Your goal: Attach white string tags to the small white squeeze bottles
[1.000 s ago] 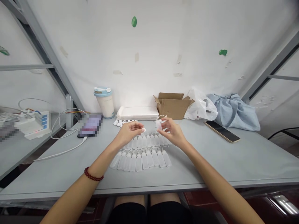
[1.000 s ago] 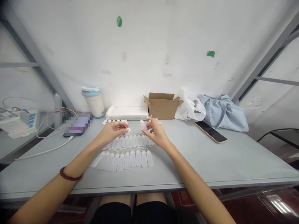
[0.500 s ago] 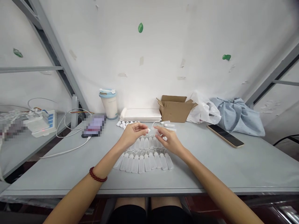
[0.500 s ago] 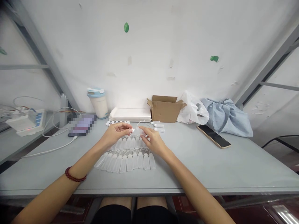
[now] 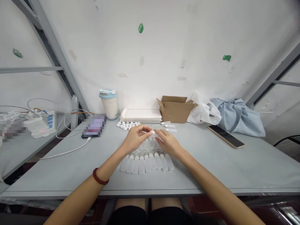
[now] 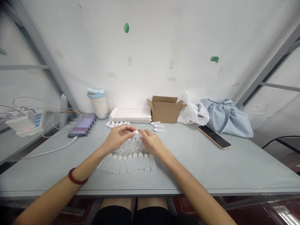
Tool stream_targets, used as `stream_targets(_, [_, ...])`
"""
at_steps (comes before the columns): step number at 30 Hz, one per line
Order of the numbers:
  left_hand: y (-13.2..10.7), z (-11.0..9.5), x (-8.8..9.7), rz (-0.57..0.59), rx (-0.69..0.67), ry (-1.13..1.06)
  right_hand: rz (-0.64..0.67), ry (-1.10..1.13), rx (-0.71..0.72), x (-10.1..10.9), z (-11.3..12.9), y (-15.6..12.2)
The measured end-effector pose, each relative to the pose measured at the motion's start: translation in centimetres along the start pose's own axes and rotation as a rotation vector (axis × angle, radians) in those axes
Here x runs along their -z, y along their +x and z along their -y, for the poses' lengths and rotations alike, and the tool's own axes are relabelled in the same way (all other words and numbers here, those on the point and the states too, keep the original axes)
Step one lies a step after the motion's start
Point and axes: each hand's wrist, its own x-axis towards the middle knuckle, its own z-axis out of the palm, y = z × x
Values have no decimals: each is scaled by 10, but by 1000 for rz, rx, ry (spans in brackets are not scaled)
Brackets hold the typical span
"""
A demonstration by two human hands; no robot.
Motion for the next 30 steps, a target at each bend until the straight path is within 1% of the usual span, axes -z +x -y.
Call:
stream_targets(4, [1, 4, 1, -79, 13, 122, 18, -87, 46, 5, 6, 1])
stream_targets(6, [2, 6, 3, -93, 41, 137, 9, -96, 52, 7, 8, 1])
stream_targets(10, [5, 8, 5, -57, 110, 43, -31, -67, 59, 5, 6, 0])
stream_targets(13, [5, 4, 6, -31, 174, -23, -69, -18, 71, 2, 5, -1])
stream_targets(17, [4, -3, 7, -46, 275, -78, -149, 42, 87, 0, 5, -1])
stream_targets(19, [4, -4, 9, -45, 320, -100, -194, 51, 118, -1, 4, 0])
stream_targets(22, [5, -1, 12, -7, 380, -156, -242, 48, 186, -2, 3, 1])
stream_targets(26, [6, 4, 17, 47, 452, -247, -244, 65, 222, -1, 3, 1])
stream_targets(30, [6, 8, 18, 77, 445, -272, -230, 193, 191, 3, 6, 2])
